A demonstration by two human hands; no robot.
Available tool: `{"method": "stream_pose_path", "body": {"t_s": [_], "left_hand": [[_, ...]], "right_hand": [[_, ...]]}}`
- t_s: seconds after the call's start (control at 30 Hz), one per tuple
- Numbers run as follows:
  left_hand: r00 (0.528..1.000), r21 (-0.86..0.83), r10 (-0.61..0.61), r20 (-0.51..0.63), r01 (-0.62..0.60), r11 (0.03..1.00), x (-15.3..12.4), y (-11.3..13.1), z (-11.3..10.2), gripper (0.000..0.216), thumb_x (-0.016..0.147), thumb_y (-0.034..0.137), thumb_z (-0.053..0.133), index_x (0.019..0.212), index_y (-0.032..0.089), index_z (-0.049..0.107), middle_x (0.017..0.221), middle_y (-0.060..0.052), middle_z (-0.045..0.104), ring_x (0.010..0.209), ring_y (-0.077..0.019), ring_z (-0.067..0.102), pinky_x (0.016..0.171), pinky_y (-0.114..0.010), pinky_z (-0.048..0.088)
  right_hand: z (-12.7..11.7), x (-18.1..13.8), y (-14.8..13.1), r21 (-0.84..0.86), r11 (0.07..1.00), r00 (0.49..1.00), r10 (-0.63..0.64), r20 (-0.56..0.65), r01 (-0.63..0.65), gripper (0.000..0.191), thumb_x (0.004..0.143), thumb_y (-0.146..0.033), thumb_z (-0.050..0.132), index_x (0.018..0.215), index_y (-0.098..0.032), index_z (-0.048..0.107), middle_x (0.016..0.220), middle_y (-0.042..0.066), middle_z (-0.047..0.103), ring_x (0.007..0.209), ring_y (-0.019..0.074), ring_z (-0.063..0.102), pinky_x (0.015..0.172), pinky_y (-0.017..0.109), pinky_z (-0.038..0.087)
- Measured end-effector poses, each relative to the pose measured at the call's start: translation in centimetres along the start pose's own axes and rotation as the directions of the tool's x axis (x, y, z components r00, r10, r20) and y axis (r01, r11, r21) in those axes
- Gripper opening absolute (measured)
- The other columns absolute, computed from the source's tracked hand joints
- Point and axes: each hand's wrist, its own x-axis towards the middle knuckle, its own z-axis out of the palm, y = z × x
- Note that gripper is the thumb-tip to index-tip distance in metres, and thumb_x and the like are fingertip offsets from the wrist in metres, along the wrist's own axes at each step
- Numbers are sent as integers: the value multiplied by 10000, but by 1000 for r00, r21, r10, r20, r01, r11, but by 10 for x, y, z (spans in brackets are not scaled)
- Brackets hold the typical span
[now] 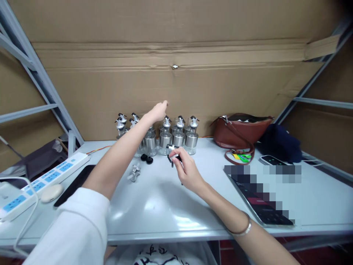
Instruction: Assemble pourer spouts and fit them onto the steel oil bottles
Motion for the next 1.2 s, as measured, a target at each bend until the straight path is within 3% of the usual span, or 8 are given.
{"method": "stream_pose_path", "body": {"t_s": [0.33, 0.57, 0.7, 0.77, 0.83, 0.97, 1.03, 1.2], "left_hand": [[940, 85, 46, 339, -79, 993, 19, -14, 11, 502, 701, 61, 574, 1173, 218, 646, 1214, -41, 671, 1096, -179, 623, 930, -217, 471], [977, 120, -3, 214, -23, 993, 15, -14, -9, 395, 765, 160, 599, 1158, 124, 624, 1173, -116, 669, 1083, -218, 614, 939, -283, 469], [999, 68, 37, -35, -34, 997, 12, -21, -48, 378, 900, 211, 440, 1258, 108, 505, 1286, -121, 566, 1185, -213, 524, 1025, -339, 401], [944, -76, 87, -318, -117, 990, 12, -25, -68, 331, 928, 264, 429, 1225, 138, 502, 1281, -97, 541, 1187, -210, 492, 1055, -372, 366], [812, -226, 75, -578, -248, 942, 10, -26, -84, 300, 957, 383, 404, 1198, 220, 477, 1259, -45, 532, 1156, -193, 477, 1051, -392, 367], [600, -401, -18, -800, -512, 760, -16, -14, -95, 312, 967, 539, 287, 1177, 326, 377, 1210, 10, 521, 968, -151, 543, 920, -372, 460], [613, -449, 0, -790, -578, 681, -45, -2, -88, 315, 957, 553, 301, 1155, 320, 379, 1119, 1, 550, 898, -149, 581, 830, -348, 494], [790, -640, 55, -611, -534, 552, -137, 35, -41, 310, 964, 485, 361, 1205, 290, 352, 987, -26, 543, 817, -150, 626, 736, -313, 542]], "right_hand": [[1, 0, 0, 25, 1000, 1000, -8, -26, 9, 103, 926, -158, 393, 891, -205, 477, 792, 19, 503, 708, 144, 503, 644, 265, 418], [0, 1, 8, 49, 997, 982, 75, -175, -67, 98, 934, -204, 406, 941, -206, 504, 844, 31, 549, 728, 150, 551, 657, 281, 444], [-1, 0, 8, 99, 989, 954, 137, -265, -114, 88, 930, -235, 447, 962, -214, 526, 883, 39, 588, 767, 161, 579, 700, 304, 461], [-2, -1, 8, 119, 986, 950, 146, -276, -117, 79, 922, -245, 482, 964, -218, 543, 883, 37, 608, 794, 167, 593, 728, 313, 467], [-2, -2, 7, 135, 984, 950, 149, -274, -115, 87, 919, -256, 500, 971, -220, 559, 896, 40, 616, 811, 170, 600, 750, 323, 475], [-2, -3, 7, 172, 983, 962, 114, -248, -73, 226, 923, -261, 476, 1136, -224, 542, 1042, 81, 591, 928, 197, 599, 812, 366, 496], [-1, -4, 6, 193, 980, 962, 105, -254, -56, 300, 934, -243, 448, 1230, -234, 498, 1130, 102, 570, 999, 207, 595, 837, 379, 504], [-1, -5, 3, 200, 980, 928, 67, -366, 9, 360, 934, -199, 458, 1288, -263, 450, 1232, 104, 564, 1129, 212, 575, 958, 416, 484]]}}
